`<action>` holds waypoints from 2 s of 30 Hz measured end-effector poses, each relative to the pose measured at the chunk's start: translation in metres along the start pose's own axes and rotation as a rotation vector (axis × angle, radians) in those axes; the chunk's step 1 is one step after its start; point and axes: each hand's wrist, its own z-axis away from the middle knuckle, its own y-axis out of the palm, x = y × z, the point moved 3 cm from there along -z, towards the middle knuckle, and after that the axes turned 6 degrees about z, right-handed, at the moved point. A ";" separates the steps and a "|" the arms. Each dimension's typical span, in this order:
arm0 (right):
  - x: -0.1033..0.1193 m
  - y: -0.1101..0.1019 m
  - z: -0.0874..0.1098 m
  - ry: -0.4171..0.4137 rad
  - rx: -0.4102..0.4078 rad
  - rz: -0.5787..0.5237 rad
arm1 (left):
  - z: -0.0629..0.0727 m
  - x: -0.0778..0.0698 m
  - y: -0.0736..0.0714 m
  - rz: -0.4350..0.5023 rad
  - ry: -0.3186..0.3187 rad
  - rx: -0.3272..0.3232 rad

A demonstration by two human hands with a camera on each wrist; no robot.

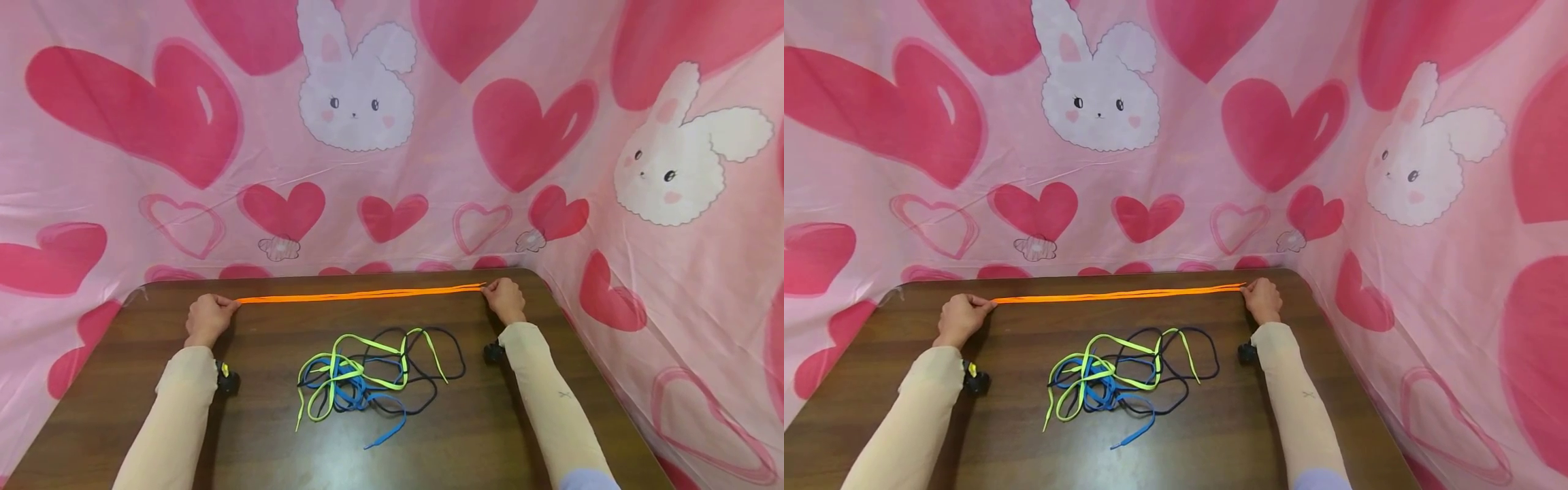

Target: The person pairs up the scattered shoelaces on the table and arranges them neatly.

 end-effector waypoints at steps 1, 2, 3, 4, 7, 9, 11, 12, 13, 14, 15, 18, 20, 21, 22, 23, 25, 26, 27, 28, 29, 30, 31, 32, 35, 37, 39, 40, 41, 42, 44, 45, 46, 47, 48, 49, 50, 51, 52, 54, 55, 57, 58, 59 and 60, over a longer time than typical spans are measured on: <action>0.000 0.000 0.000 -0.004 0.003 0.000 | 0.000 0.001 0.000 0.004 -0.004 -0.002; 0.000 0.001 -0.001 -0.007 0.005 -0.002 | 0.000 0.002 -0.001 0.010 -0.009 -0.003; 0.000 0.001 -0.001 -0.010 0.009 -0.005 | 0.000 0.003 -0.001 0.014 -0.014 -0.003; 0.000 0.002 -0.002 -0.012 0.012 -0.010 | 0.000 0.003 -0.001 0.016 -0.018 -0.007; -0.001 0.003 -0.004 -0.018 0.027 -0.029 | 0.000 0.004 -0.002 0.022 -0.016 -0.009; -0.002 0.003 -0.005 -0.015 0.034 -0.037 | 0.000 0.004 -0.002 0.022 -0.007 -0.016; -0.002 0.003 -0.005 -0.013 0.039 -0.039 | 0.000 0.003 -0.002 0.022 0.003 -0.021; -0.003 0.003 -0.005 -0.010 0.041 -0.037 | 0.000 0.003 -0.002 0.020 0.009 -0.023; -0.003 0.003 -0.005 -0.010 0.045 -0.037 | 0.000 0.002 -0.002 0.019 0.015 -0.023; -0.002 0.003 -0.004 -0.010 0.047 -0.037 | 0.001 0.002 -0.002 0.019 0.020 -0.022; -0.003 0.003 -0.004 -0.012 0.051 -0.037 | 0.001 0.002 -0.002 0.017 0.025 -0.019; -0.003 0.004 -0.003 -0.016 0.054 -0.036 | 0.002 0.002 -0.002 0.013 0.039 -0.011; -0.004 0.003 -0.001 -0.017 0.050 -0.037 | 0.003 0.002 -0.002 0.015 0.050 -0.012; -0.004 0.002 0.000 -0.018 0.050 -0.036 | 0.004 0.002 -0.002 0.016 0.058 -0.018; -0.004 0.001 0.001 -0.019 0.049 -0.036 | 0.004 0.002 -0.002 0.018 0.067 -0.025; -0.004 0.000 0.002 -0.023 0.051 -0.035 | 0.005 0.002 -0.003 0.022 0.076 -0.033; -0.005 -0.002 0.004 -0.025 0.059 -0.033 | 0.007 0.003 -0.004 0.033 0.096 -0.052; -0.005 -0.003 0.005 -0.026 0.063 -0.033 | 0.008 0.004 -0.004 0.036 0.105 -0.063; -0.005 -0.004 0.006 -0.025 0.069 -0.034 | 0.008 0.004 -0.005 0.039 0.113 -0.073; -0.005 -0.005 0.008 -0.025 0.074 -0.035 | 0.009 0.005 -0.005 0.039 0.118 -0.083; -0.005 -0.006 0.009 -0.023 0.077 -0.036 | 0.009 0.006 -0.006 0.038 0.119 -0.088; -0.005 -0.007 0.011 -0.020 0.081 -0.038 | 0.010 0.007 -0.006 0.031 0.120 -0.093; -0.005 -0.008 0.013 -0.018 0.082 -0.037 | 0.010 0.008 -0.007 0.028 0.120 -0.098; -0.004 -0.010 0.016 -0.015 0.084 -0.037 | 0.010 0.008 -0.007 0.021 0.121 -0.101; 0.000 -0.014 0.023 -0.016 0.081 -0.036 | 0.010 0.008 -0.009 0.011 0.122 -0.106; 0.005 -0.017 0.029 -0.038 0.080 -0.037 | 0.010 0.007 -0.010 0.009 0.127 -0.113; 0.011 -0.019 0.034 -0.070 0.074 -0.043 | 0.011 0.003 -0.012 0.019 0.138 -0.130; 0.015 -0.021 0.037 -0.088 0.071 -0.049 | 0.012 0.000 -0.014 0.030 0.148 -0.138; 0.020 -0.023 0.039 -0.108 0.068 -0.054 | 0.014 -0.005 -0.015 0.046 0.164 -0.154; 0.026 -0.024 0.042 -0.129 0.062 -0.061 | 0.015 -0.010 -0.017 0.064 0.184 -0.169; 0.041 -0.028 0.048 -0.175 0.056 -0.078 | 0.020 -0.023 -0.020 0.112 0.242 -0.196; 0.049 -0.030 0.051 -0.202 0.059 -0.087 | 0.023 -0.031 -0.021 0.132 0.281 -0.204; 0.057 -0.031 0.055 -0.227 0.062 -0.093 | 0.026 -0.041 -0.022 0.155 0.319 -0.206; 0.066 -0.032 0.059 -0.255 0.067 -0.099 | 0.031 -0.051 -0.022 0.172 0.360 -0.205; 0.075 -0.032 0.064 -0.289 0.075 -0.104 | 0.035 -0.061 -0.022 0.186 0.399 -0.192; 0.085 -0.033 0.069 -0.322 0.089 -0.108 | 0.040 -0.072 -0.022 0.198 0.435 -0.174; 0.094 -0.032 0.075 -0.347 0.102 -0.110 | 0.045 -0.082 -0.020 0.208 0.468 -0.153; 0.103 -0.030 0.081 -0.376 0.122 -0.112 | 0.051 -0.093 -0.018 0.218 0.492 -0.128; 0.112 -0.028 0.087 -0.397 0.141 -0.110 | 0.057 -0.103 -0.016 0.222 0.517 -0.097; 0.130 -0.023 0.100 -0.435 0.190 -0.110 | 0.068 -0.120 -0.009 0.219 0.552 -0.034; 0.139 -0.019 0.106 -0.444 0.214 -0.107 | 0.074 -0.128 -0.005 0.217 0.565 -0.002; 0.155 -0.009 0.116 -0.471 0.260 -0.093 | 0.084 -0.142 0.004 0.212 0.582 0.058; 0.162 -0.005 0.121 -0.484 0.284 -0.087 | 0.089 -0.148 0.010 0.205 0.587 0.086; 0.169 0.000 0.125 -0.498 0.304 -0.082 | 0.093 -0.153 0.015 0.202 0.583 0.114; 0.175 0.006 0.129 -0.510 0.327 -0.081 | 0.098 -0.157 0.020 0.198 0.577 0.142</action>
